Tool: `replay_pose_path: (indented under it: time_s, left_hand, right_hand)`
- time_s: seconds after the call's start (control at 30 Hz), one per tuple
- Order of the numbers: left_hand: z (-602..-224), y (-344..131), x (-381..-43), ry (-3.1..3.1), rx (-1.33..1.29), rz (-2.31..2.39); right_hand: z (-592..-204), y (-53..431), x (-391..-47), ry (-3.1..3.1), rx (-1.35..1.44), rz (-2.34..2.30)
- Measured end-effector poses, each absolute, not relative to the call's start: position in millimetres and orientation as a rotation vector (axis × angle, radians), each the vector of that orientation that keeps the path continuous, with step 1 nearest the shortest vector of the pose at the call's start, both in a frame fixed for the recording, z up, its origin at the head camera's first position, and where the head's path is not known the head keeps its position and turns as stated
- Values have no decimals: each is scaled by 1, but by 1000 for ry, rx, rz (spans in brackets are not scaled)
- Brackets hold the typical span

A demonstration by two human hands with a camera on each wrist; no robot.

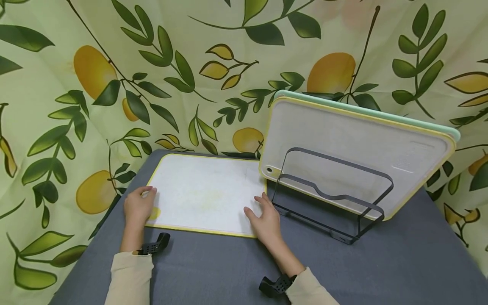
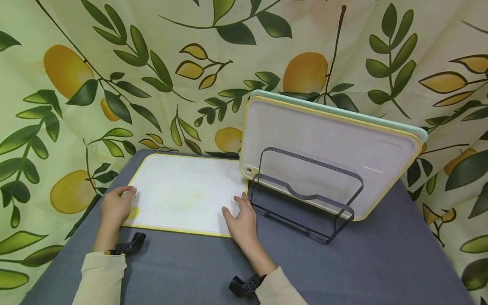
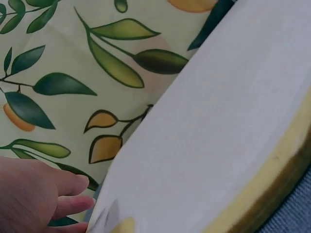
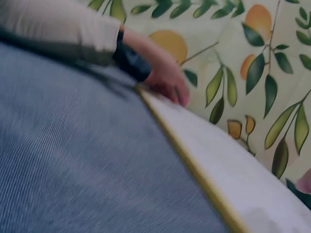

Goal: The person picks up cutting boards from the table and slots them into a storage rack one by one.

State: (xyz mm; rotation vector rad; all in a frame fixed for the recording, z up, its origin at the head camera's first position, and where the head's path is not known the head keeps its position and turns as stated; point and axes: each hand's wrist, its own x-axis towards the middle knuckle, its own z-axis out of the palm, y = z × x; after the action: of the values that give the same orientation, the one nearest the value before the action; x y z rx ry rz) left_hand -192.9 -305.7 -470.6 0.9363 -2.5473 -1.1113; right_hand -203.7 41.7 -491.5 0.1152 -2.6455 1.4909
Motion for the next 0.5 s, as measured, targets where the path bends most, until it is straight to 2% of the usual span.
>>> replay_pose_path:
  time_s: [0.5]
  left_hand:
    - [-459,-318,-191,-2355,1066,-1462]
  right_hand:
    - [-493,38,-202,-2571,20,1667]
